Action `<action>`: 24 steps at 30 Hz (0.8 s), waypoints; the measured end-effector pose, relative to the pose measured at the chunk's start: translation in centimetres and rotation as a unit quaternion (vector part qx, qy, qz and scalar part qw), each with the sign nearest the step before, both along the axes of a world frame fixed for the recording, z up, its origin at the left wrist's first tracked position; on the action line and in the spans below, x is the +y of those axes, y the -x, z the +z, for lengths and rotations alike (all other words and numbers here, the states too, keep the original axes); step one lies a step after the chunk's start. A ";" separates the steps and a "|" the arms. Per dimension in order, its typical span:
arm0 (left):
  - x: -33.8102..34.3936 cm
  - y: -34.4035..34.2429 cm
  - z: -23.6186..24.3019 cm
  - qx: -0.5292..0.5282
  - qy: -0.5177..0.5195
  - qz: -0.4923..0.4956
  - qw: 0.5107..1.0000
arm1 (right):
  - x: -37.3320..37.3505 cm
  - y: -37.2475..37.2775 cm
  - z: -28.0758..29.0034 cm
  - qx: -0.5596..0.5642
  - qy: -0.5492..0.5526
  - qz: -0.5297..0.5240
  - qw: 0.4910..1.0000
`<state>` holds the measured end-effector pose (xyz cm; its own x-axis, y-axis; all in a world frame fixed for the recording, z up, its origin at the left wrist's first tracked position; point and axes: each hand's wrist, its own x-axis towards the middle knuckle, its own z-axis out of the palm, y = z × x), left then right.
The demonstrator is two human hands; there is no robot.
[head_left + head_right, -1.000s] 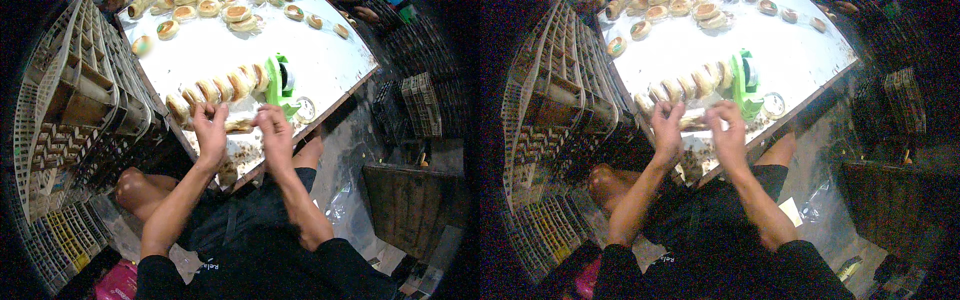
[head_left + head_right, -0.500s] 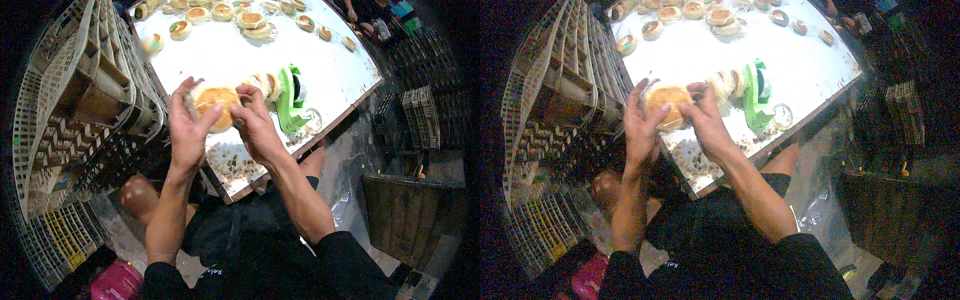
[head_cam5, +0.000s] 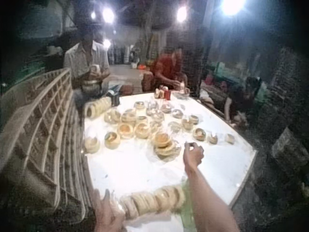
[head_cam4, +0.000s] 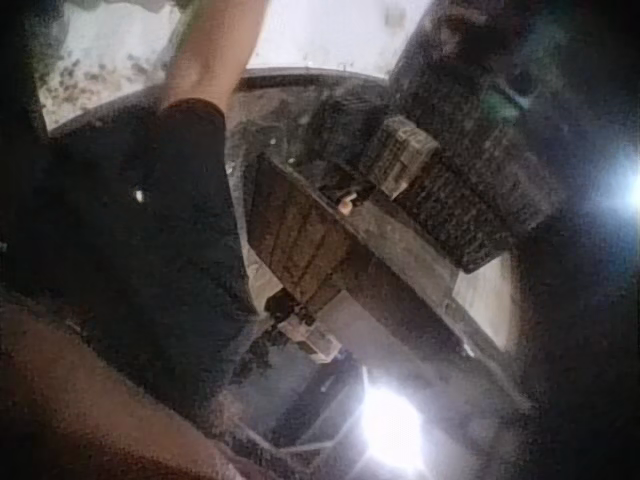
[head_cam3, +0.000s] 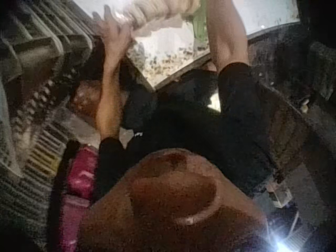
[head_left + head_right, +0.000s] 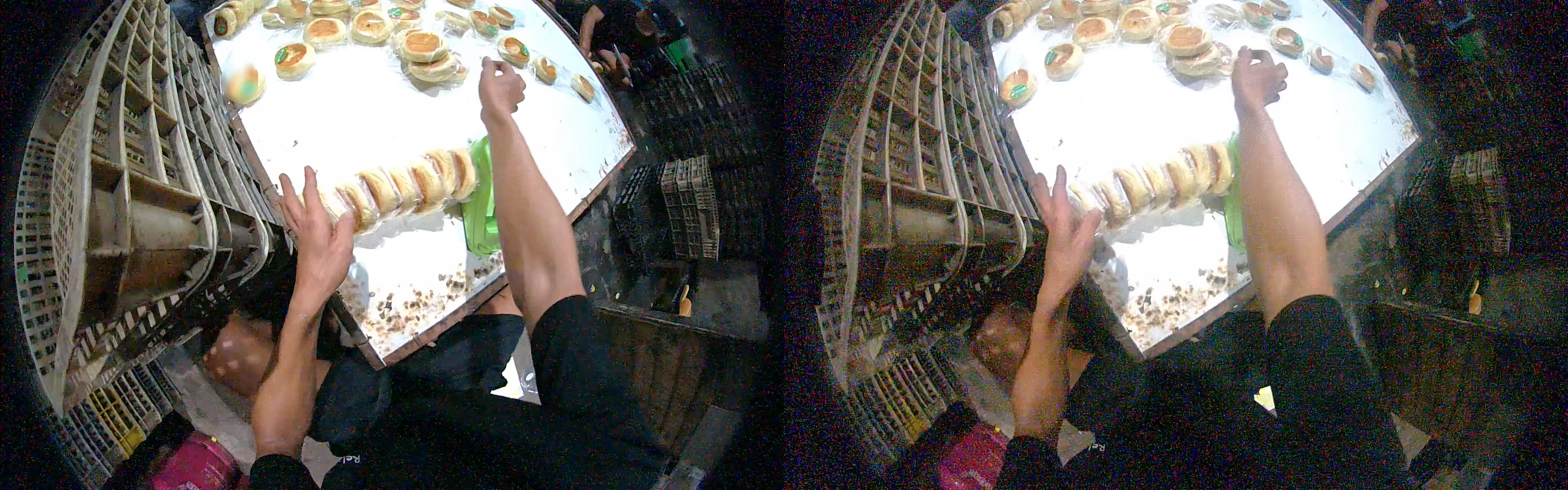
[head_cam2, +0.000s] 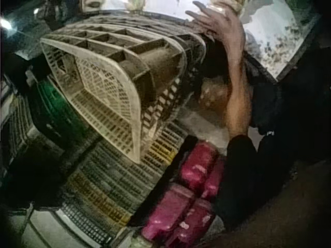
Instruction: The person sits on the floor and repeatedly picks up small round buns, wraps each one in clear plastic film using a green tape dispenser, and places the wrapped buns into a white plastic basket. The process is repeated continuously throughout the clip.
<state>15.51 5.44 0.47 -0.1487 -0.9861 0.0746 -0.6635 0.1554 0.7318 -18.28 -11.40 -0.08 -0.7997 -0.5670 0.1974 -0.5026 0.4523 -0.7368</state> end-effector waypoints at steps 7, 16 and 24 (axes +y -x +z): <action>0.1 -2.2 3.7 0.145 -0.067 0.020 0.987 | -0.1 0.2 4.0 -0.177 0.022 0.293 0.939; 0.7 2.3 6.5 0.079 0.131 -0.031 0.988 | 19.1 -16.9 14.4 0.125 0.199 0.425 0.874; 2.8 4.3 4.4 0.339 -0.116 0.016 0.934 | 28.2 -15.8 5.5 -0.259 0.125 0.368 0.884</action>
